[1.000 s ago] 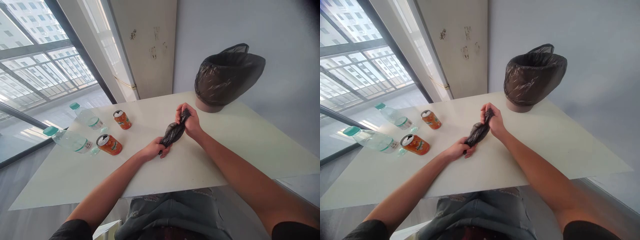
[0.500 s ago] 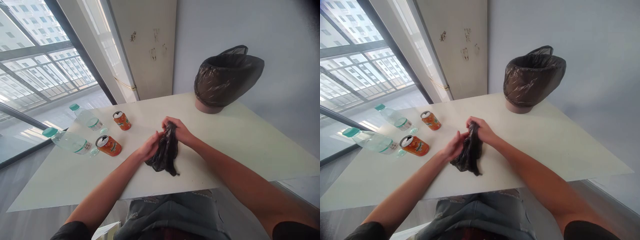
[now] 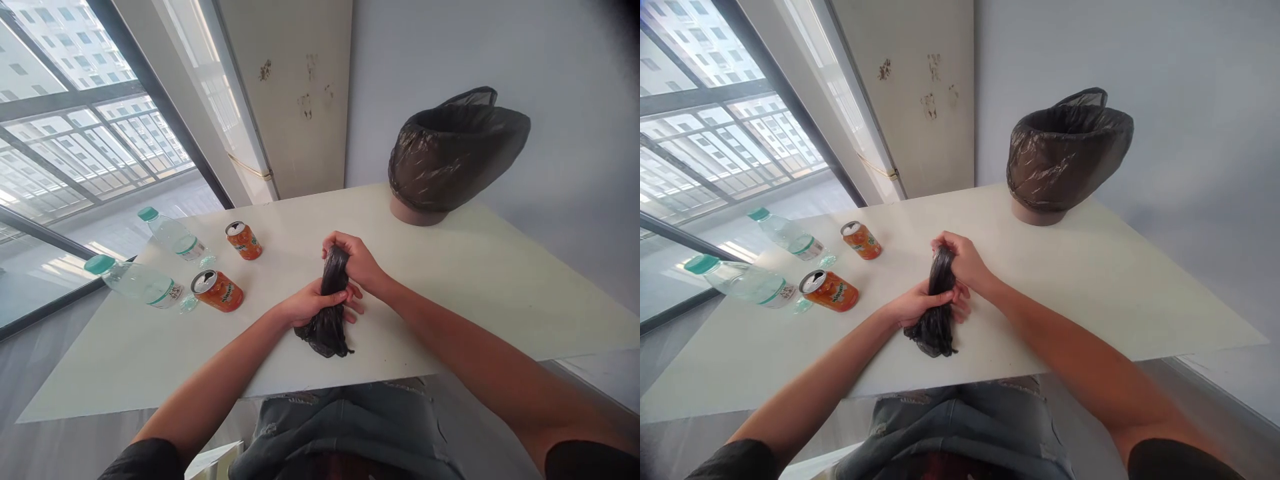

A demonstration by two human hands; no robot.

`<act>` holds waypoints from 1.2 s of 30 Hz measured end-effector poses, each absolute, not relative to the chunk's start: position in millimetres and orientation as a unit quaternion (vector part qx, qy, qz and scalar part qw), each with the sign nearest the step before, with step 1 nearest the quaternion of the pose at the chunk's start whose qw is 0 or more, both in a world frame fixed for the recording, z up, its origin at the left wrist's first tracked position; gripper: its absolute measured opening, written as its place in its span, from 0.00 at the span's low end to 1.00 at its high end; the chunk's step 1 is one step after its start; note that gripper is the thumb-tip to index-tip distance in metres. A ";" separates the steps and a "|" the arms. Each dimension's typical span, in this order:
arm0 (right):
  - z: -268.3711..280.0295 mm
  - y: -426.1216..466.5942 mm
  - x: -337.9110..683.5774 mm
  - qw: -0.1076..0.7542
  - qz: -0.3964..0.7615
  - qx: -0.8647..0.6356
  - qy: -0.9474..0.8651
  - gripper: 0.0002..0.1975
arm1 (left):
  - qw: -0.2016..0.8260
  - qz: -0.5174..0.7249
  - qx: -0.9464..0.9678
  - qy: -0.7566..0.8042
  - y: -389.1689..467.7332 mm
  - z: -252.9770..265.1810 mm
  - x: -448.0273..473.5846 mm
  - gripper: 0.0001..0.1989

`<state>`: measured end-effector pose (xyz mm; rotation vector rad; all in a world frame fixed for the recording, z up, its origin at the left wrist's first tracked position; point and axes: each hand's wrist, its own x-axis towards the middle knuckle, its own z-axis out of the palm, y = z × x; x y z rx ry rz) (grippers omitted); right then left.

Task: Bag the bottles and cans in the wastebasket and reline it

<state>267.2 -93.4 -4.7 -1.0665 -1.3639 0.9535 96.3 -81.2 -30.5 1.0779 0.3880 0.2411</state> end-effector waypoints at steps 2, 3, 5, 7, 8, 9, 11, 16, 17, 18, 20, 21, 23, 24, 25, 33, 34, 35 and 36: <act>-6.6 -92.2 263.7 0.574 0.483 -0.430 -0.502 0.06 | 0.846 0.086 0.496 0.176 -79.3 -29.1 94.4 0.21; -7.5 -91.0 263.2 0.579 0.505 -0.420 -0.484 0.08 | 0.848 0.074 0.493 0.179 -77.9 -28.2 93.4 0.21; -9.3 -87.2 266.9 0.577 0.517 -0.415 -0.477 0.09 | 0.851 0.059 0.488 0.185 -74.2 -26.5 91.7 0.19; -10.5 -82.2 277.9 0.567 0.510 -0.423 -0.489 0.10 | 0.855 0.063 0.478 0.189 -70.2 -25.6 90.9 0.18; -10.6 -79.7 285.7 0.559 0.511 -0.421 -0.499 0.12 | 0.857 0.078 0.471 0.191 -68.1 -25.5 90.8 0.18; -10.3 -77.4 294.3 0.550 0.522 -0.409 -0.509 0.14 | 0.860 0.103 0.462 0.193 -66.1 -25.7 90.9 0.17; -9.0 -74.4 310.2 0.528 0.569 -0.360 -0.518 0.23 | 0.861 0.167 0.440 0.191 -62.5 -26.5 91.5 0.16; -8.2 -80.2 306.1 0.407 0.677 -0.295 -0.537 0.33 | 0.847 0.202 0.444 0.210 -62.8 -30.9 93.6 0.17; -8.6 -83.7 296.9 0.384 0.680 -0.297 -0.550 0.33 | 0.843 0.181 0.455 0.222 -65.1 -32.1 93.8 0.18; -8.8 -87.6 286.6 0.370 0.677 -0.299 -0.562 0.32 | 0.839 0.157 0.467 0.232 -67.8 -33.0 93.9 0.18; -8.0 -95.1 267.3 0.363 0.674 -0.300 -0.569 0.25 | 0.834 0.107 0.487 0.237 -73.5 -33.5 93.5 0.19; -7.1 -98.0 260.0 0.370 0.681 -0.301 -0.556 0.23 | 0.834 0.089 0.492 0.235 -75.7 -32.9 93.2 0.19; -4.9 -101.2 252.1 0.397 0.706 -0.311 -0.497 0.24 | 0.838 0.083 0.489 0.228 -77.8 -30.3 92.8 0.19; -4.1 -101.5 251.1 0.420 0.715 -0.317 -0.460 0.24 | 0.840 0.089 0.486 0.226 -77.6 -28.8 92.8 0.19; -3.4 -101.0 251.5 0.447 0.717 -0.321 -0.427 0.25 | 0.842 0.093 0.483 0.224 -76.7 -27.3 92.9 0.20; -1.7 -93.3 258.8 0.547 0.711 -0.260 -0.358 0.24 | 0.850 0.074 0.486 0.187 -70.1 -27.1 94.5 0.20; -1.9 -92.3 259.5 0.555 0.714 -0.252 -0.345 0.24 | 0.851 0.074 0.488 0.179 -70.4 -27.7 94.5 0.20; -2.2 -91.2 260.5 0.562 0.716 -0.246 -0.332 0.24 | 0.851 0.074 0.491 0.174 -70.7 -28.3 94.3 0.19; -2.5 -90.0 261.8 0.570 0.717 -0.241 -0.320 0.24 | 0.850 0.070 0.495 0.169 -70.8 -28.9 94.1 0.19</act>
